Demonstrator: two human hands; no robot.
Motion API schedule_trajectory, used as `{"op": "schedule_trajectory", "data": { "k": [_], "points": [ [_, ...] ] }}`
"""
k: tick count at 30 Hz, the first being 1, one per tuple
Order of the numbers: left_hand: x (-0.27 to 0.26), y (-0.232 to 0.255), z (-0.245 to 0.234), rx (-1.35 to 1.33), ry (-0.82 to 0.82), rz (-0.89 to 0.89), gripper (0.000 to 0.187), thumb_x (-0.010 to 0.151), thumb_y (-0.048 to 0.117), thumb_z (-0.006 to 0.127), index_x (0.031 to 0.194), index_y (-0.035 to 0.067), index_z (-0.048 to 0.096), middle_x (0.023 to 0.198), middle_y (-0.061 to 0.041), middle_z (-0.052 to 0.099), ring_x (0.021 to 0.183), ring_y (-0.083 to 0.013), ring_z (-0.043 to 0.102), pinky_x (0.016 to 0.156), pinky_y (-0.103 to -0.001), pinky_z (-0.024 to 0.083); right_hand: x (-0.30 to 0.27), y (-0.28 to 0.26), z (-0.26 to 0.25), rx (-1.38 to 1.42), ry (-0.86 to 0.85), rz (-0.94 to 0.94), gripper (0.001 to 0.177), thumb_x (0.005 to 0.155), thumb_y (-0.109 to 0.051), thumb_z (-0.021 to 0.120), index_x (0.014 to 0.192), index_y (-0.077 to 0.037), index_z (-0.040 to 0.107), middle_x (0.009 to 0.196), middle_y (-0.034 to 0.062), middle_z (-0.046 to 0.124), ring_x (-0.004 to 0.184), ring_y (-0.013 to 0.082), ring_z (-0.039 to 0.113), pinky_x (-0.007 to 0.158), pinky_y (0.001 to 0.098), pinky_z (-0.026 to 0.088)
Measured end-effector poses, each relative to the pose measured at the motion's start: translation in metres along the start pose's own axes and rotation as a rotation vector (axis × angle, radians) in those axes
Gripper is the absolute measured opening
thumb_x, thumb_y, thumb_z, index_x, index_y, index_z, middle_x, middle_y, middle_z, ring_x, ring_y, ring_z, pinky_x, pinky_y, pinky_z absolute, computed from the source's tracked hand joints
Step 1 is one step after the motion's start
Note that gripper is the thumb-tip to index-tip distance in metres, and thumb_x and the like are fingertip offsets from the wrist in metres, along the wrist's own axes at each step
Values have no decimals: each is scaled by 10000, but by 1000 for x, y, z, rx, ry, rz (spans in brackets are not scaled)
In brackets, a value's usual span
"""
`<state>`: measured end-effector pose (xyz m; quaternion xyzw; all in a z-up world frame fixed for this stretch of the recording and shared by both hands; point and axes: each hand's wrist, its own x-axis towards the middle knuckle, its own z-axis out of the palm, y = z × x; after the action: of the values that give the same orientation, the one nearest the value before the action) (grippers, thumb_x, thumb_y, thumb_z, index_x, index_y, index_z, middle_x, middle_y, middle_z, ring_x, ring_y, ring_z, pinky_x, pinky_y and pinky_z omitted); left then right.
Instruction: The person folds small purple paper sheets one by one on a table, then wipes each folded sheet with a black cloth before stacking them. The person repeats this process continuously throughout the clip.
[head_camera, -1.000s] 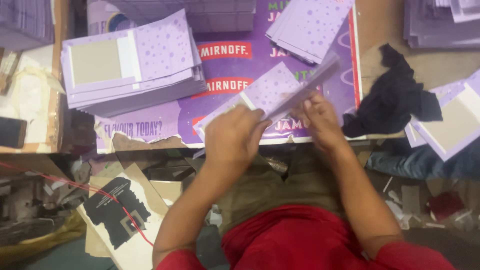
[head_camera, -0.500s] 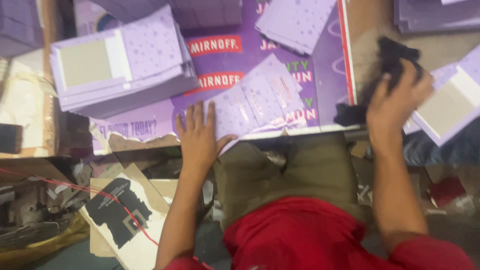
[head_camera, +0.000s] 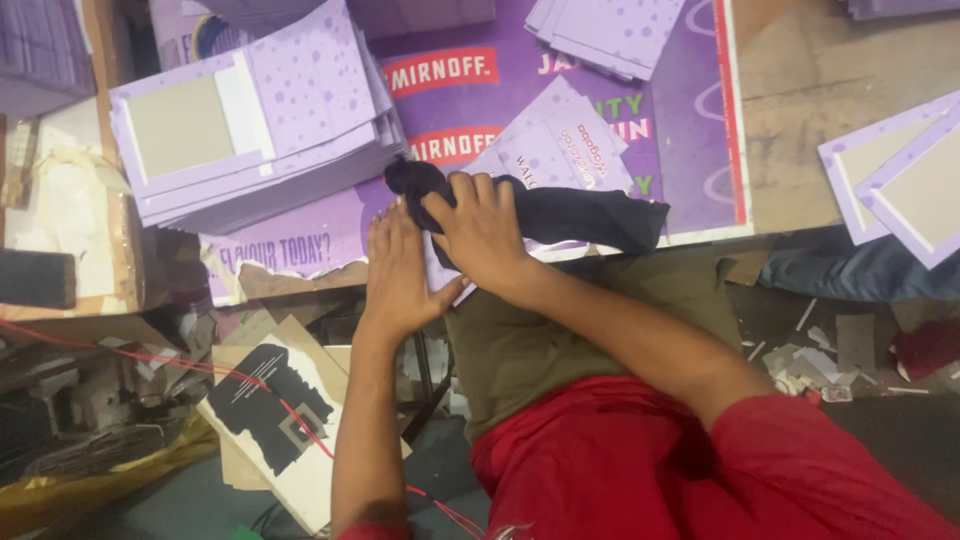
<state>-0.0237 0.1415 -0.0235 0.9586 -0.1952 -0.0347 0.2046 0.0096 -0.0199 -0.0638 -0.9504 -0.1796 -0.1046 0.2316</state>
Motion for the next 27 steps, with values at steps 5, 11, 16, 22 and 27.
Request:
{"op": "schedule_trajectory", "data": {
  "k": [5, 11, 16, 22, 27],
  "points": [
    [9, 2, -10, -1, -33, -21, 1359, 669, 626, 864, 1531, -176, 185, 1502, -357, 371, 1441, -481, 322, 1244, -586, 133, -4, 97, -66, -270, 107, 308, 324, 839, -245, 702, 1163, -234, 694, 1105, 174, 569, 1035, 376, 551, 767, 532, 422],
    [4, 0, -15, -83, -66, -120, 1426, 558, 548, 943, 1531, -142, 162, 1422, -303, 432, 1300, -472, 407, 1165, -533, 290, -9, 115, -82, -433, 81, 498, 355, 874, -287, 695, 1162, -84, 654, 1186, 251, 542, 1063, 425, 531, 819, 531, 382],
    [3, -7, -8, -211, 12, -62, 1472, 581, 496, 941, 1568, -161, 70, 1500, -275, 447, 1295, -467, 424, 1133, -518, 340, -9, -20, -1, 59, 125, -17, 323, 694, -282, 656, 1001, -206, 727, 971, 133, 605, 936, 350, 625, 733, 509, 469],
    [5, -10, -14, -164, -13, -49, 1554, 488, 565, 959, 1561, -136, 80, 1446, -265, 469, 1315, -450, 426, 1179, -544, 283, -14, 41, -33, 38, -223, 157, 206, 919, -217, 654, 1094, -255, 756, 1019, 140, 644, 890, 351, 631, 700, 515, 485],
    [11, -13, -11, -1, -68, -67, 1561, 455, 589, 976, 1561, -104, 120, 1296, -276, 475, 1290, -500, 387, 1192, -612, 168, -6, 103, -98, -348, 213, 345, 270, 796, -277, 702, 1051, -206, 750, 1073, 195, 626, 931, 359, 623, 701, 500, 469]
  ]
}}
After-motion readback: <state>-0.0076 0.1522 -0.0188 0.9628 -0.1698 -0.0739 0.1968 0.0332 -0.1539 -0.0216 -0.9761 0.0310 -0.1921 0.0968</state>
